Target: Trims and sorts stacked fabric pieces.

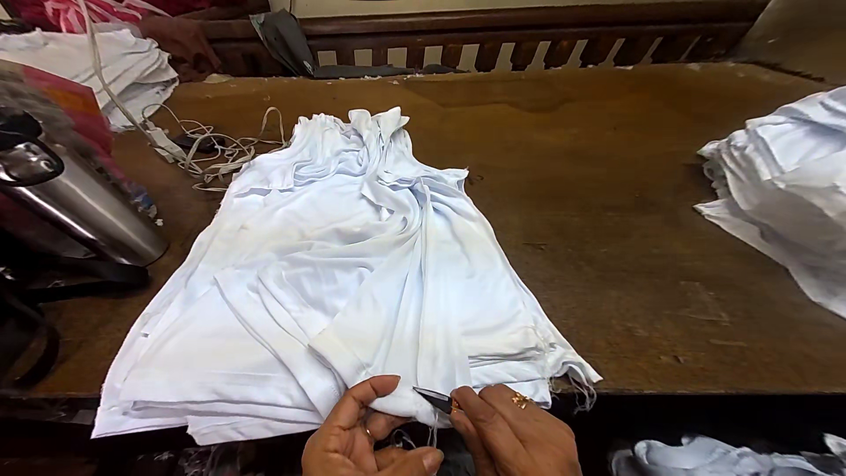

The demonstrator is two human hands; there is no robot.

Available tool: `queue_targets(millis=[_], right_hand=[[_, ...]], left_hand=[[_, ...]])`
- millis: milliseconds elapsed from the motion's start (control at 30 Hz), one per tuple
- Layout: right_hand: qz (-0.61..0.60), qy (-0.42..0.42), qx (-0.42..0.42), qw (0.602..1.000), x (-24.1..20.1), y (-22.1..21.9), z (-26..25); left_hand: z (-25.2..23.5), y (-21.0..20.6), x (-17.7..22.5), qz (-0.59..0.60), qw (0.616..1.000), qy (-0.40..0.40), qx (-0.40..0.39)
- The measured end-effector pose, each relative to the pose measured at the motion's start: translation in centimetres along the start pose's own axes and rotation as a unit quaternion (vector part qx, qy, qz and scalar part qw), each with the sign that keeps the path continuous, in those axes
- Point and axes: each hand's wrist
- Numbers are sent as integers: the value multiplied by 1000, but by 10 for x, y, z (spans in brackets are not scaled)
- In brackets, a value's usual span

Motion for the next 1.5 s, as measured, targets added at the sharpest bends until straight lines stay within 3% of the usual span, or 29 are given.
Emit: queue_targets(millis=[333,800,900,967,1067,1233,1300,1400,1500], right_hand=[[-47,-1,-46,998,14,16,1],[-34,32,-3,999,8,-4,-4],[-82,22,-11,996,12,-8,-4],[-212,-39,-70,974,12,-6,-4],[-424,-154,-178,874,11,1,-4],[-483,-242,-224,811,-8,2,0],[-484,-213,-201,825,-11,3,1],[-361,-84,-160,915,-8,7,1],[-229,10,-128,965,-12,17,2]], left_hand=[[-1,-3,-3,43,996,6,71],[2,-7,-7,-9,998,-31,58],[2,-5,-6,-8,998,-27,58],[2,-3,-5,-13,998,-30,51],[4,-1,-7,-17,998,-48,28],[4,-1,-11,-28,996,-78,17],[3,-3,-10,-9,997,-67,32],[2,-2,-10,-5,998,-54,42],[1,-6,-10,-7,998,-27,54]])
Point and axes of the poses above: each hand's wrist, its own z-axis away from the middle knuckle, its own y-axis out of the back of the hand, x = y × z, and after that the axes turned 13 degrees about -y, right-handed
